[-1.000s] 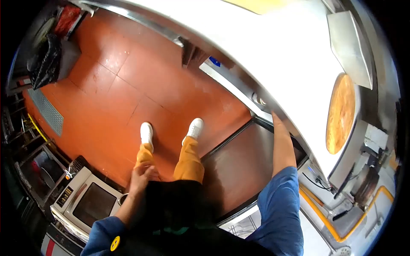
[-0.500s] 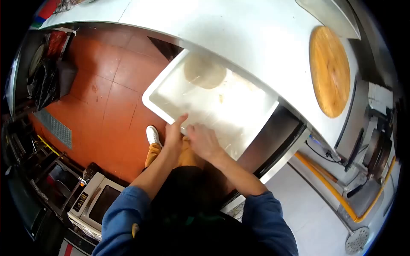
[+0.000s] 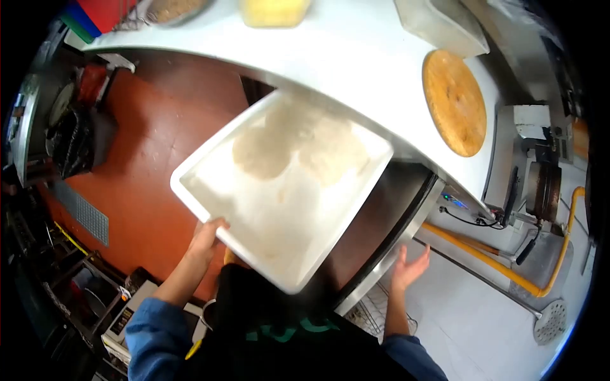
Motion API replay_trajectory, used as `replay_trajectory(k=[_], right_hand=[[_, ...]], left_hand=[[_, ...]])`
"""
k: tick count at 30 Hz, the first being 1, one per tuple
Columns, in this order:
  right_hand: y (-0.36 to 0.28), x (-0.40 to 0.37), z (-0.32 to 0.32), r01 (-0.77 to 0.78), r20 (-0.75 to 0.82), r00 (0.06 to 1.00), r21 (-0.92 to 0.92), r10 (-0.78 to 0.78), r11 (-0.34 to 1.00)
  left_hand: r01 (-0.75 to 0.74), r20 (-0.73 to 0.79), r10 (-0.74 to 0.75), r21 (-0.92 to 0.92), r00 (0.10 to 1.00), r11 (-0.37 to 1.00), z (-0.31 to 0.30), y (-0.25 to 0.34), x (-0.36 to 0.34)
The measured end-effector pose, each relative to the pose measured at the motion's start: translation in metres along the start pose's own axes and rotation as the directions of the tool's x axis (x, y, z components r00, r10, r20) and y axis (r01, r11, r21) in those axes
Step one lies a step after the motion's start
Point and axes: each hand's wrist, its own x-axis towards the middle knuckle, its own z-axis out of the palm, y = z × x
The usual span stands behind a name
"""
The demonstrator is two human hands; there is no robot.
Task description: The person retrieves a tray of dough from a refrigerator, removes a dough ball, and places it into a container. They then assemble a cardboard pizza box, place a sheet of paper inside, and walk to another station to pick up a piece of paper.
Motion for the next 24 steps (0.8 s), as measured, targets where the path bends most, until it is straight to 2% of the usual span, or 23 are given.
replay_trajectory(k=[1, 2, 3, 4, 6, 7, 8, 9, 10, 12, 14, 16, 17, 18, 19, 20, 21, 22, 23, 24], right_hand=[[0.062, -0.03, 0.019, -0.203, 0.113, 0.976, 0.142, 0.188, 0.969], [0.124, -0.06, 0.037, -0.414, 0.22, 0.904, 0.24, 0.366, 0.878], [0.092, -0.061, 0.023, -0.622, 0.404, 0.765, 0.262, 0.502, 0.738], [0.05, -0.07, 0.002, -0.797, 0.581, 0.572, 0.229, 0.579, 0.558], [0.012, -0.102, 0.011, -0.825, 0.599, 0.508, 0.132, 0.619, 0.55], [0.012, -0.124, 0.03, -0.716, 0.587, 0.627, 0.174, 0.512, 0.676], [-0.014, -0.13, 0.029, -0.668, 0.497, 0.671, 0.082, 0.551, 0.739], [-0.043, -0.129, 0.027, -0.693, 0.45, 0.67, 0.093, 0.591, 0.715], [-0.068, -0.128, 0.025, -0.718, 0.404, 0.661, 0.097, 0.632, 0.689], [-0.106, -0.133, 0.034, -0.624, 0.431, 0.772, 0.379, 0.466, 0.684], [-0.112, -0.137, 0.063, -0.605, 0.664, 0.696, 0.338, 0.273, 0.721], [-0.167, -0.111, 0.036, -0.378, 0.809, 0.588, 0.251, 0.022, 0.891], [-0.177, -0.101, 0.045, -0.205, 0.672, 0.725, 0.424, -0.154, 0.882], [-0.191, -0.077, 0.052, -0.199, 0.545, 0.8, 0.636, -0.251, 0.745], [-0.232, -0.031, 0.032, -0.22, 0.57, 0.785, 0.621, -0.241, 0.753], [-0.251, 0.01, 0.041, -0.089, 0.572, 0.761, 0.56, -0.307, 0.824], [-0.269, 0.049, 0.069, 0.172, 0.307, 0.819, 0.675, -0.485, 0.718], [-0.304, 0.097, 0.058, -0.379, 0.602, 0.725, 0.754, -0.334, 0.536], [-0.349, 0.127, 0.042, -0.481, 0.577, 0.774, 0.803, -0.26, 0.351], [-0.375, 0.171, 0.053, -0.663, 0.72, 0.663, 0.692, -0.206, 0.286]], left_hand=[[-0.017, 0.036, 0.016, 0.009, 0.999, 1.0, -0.029, -0.007, 0.002], [-0.062, 0.004, 0.062, 0.035, 0.998, 0.997, -0.044, 0.005, -0.017], [-0.062, 0.024, 0.061, 0.022, 0.998, 0.998, -0.073, 0.002, -0.017], [-0.038, 0.019, 0.036, 0.062, 0.999, 0.997, -0.103, 0.0, -0.018], [-0.018, -0.021, 0.02, 0.09, 1.0, 0.996, -0.138, 0.009, -0.041], [-0.013, -0.049, 0.019, 0.113, 0.999, 0.993, -0.166, 0.008, -0.047], [-0.06, -0.081, 0.076, 0.184, 0.994, 0.981, -0.19, 0.005, -0.051], [-0.03, -0.158, 0.073, 0.262, 0.985, 0.965, -0.216, 0.001, -0.053], [-0.014, -0.148, 0.041, 0.183, 0.988, 0.983, -0.238, -0.001, -0.059], [-0.039, -0.211, 0.08, 0.189, 0.974, 0.981, -0.28, -0.011, -0.073], [-0.013, -0.284, 0.068, 0.191, 0.956, 0.981, -0.292, -0.004, -0.11], [-0.05, -0.329, 0.088, 0.123, 0.94, 0.991, -0.352, -0.029, -0.109], [-0.084, -0.392, 0.11, 0.083, 0.913, 0.993, -0.353, -0.026, -0.129], [-0.081, -0.418, 0.099, 0.062, 0.903, 0.995, -0.368, -0.032, -0.143], [-0.025, -0.434, 0.065, 0.098, 0.899, 0.995, -0.399, -0.048, -0.149], [-0.036, -0.506, 0.069, 0.074, 0.86, 0.997, -0.391, -0.049, -0.173], [-0.061, -0.491, 0.061, 0.016, 0.869, 0.998, -0.395, -0.058, -0.189], [-0.029, -0.577, 0.004, -0.034, 0.817, 0.999, -0.354, -0.036, -0.224], [-0.061, -0.597, 0.004, -0.075, 0.803, 0.995, -0.356, -0.047, -0.235], [-0.098, -0.601, 0.012, -0.111, 0.799, 0.989, -0.361, -0.063, -0.248]])
